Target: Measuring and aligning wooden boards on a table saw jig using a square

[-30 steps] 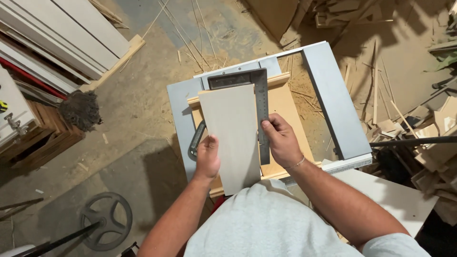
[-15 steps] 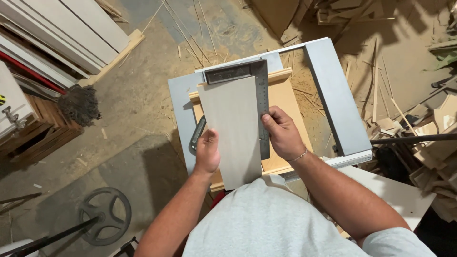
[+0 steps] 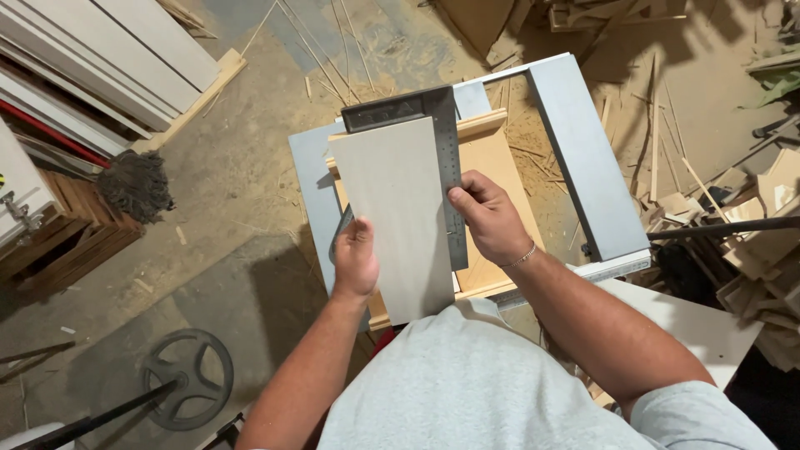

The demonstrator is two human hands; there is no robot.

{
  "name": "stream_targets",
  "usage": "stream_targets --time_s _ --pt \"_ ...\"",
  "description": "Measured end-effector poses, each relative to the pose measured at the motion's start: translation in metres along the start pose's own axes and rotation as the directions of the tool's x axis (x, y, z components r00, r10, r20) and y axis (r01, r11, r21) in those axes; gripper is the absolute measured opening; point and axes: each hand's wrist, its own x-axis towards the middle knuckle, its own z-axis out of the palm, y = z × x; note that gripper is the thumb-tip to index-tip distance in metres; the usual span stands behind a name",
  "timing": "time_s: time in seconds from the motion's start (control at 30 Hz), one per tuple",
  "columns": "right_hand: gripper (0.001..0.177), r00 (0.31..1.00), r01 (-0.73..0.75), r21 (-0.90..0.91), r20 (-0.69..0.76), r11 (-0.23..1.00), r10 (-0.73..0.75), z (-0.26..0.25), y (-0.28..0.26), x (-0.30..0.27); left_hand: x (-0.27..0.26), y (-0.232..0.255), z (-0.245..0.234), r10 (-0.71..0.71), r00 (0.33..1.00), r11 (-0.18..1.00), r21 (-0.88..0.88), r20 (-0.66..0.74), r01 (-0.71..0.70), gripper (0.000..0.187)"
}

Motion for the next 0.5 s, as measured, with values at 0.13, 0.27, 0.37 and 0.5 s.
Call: stream_targets --time_s 0.13,0.27,0.37,0.5 --pt "0.009 1.0 0.003 0.012 0.012 1.0 -0.003 0.0 0.0 0.001 0.002 -0.007 -0.002 0.012 1.0 1.0 0.008 0.007 -0.012 0.038" --pt "0.009 1.0 -0.004 0.028 0.025 1.0 0.003 -0.001 0.001 0.001 0.005 -0.004 -0.001 0.04 0.999 0.999 0.016 0.005 -0.04 0.037" --pt "0.01 0.999 -0.011 0.027 0.034 1.0 0.01 -0.001 0.004 0.002 0.004 0.019 0.007 0.039 0.999 0.999 0.004 0.035 -0.039 0.039" --pt "0.01 0.999 -0.02 0.059 0.04 0.998 0.017 -0.002 0.005 0.004 0.004 0.017 0.005 0.04 0.998 0.999 0.0 0.038 -0.04 0.036"
